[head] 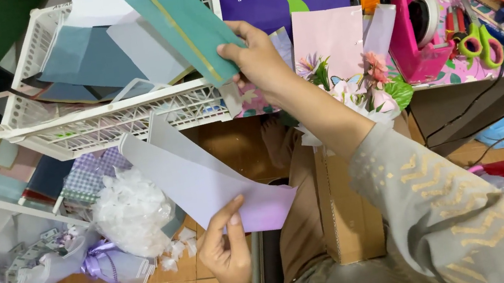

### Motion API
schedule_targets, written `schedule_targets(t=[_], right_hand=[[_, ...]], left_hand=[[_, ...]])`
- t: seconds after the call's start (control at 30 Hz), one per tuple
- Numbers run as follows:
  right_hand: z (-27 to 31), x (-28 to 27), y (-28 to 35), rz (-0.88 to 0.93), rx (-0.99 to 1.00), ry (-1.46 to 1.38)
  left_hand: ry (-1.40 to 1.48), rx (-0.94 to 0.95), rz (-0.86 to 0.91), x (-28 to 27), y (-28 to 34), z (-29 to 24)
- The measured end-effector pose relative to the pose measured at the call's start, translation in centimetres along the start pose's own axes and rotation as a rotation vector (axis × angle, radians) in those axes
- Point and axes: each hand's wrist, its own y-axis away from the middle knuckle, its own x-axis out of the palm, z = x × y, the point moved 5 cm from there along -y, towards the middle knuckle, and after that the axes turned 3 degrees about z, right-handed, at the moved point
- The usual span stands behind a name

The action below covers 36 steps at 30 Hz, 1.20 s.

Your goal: The person wraps a bouquet of artificial flowers in brown paper, then selects and folds various colored papers from a basket. They use scissors to trim the paper and tape to secure the layers around the bouquet.

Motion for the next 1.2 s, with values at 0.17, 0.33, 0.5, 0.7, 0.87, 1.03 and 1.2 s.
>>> schedule_targets(t=[0.17, 0.33, 0.5, 0.7, 0.87, 1.03, 1.2], right_hand=[[-1.3, 0.8, -0.2, 0.039, 0.148, 0.075], [-1.1, 0.3, 0.6, 0.071, 0.079, 0.317], [1.3, -2.0, 5.7, 0.155, -0.126, 0.54], [0.0, -10.7, 13.6, 0.227, -0.127, 0.591], [-6.8, -21.7, 19.4, 0.011, 0.05, 0.463], [-17.6, -26.5, 22.5, -0.071, 0.458, 0.376], [-18.1, -21.8, 20.1, -0.123, 0.495, 0.363]], left_hand=[[0.01, 0.019, 0.001, -0.1, 0.0, 0.2], [0.02, 0.004, 0.019, -0.2, -0.1, 0.5], [-0.004, 0.012, 0.003, -0.2, -0.1, 0.7], [0.013, -0.01, 0.026, 0.2, -0.4, 0.3], [0.018, -0.032, 0.021, 0.1, -0.5, 0.6], [0.019, -0.05, 0.001, -0.1, -0.8, 0.7], [-0.015, -0.052, -0.008, -0.3, -0.7, 0.2]])
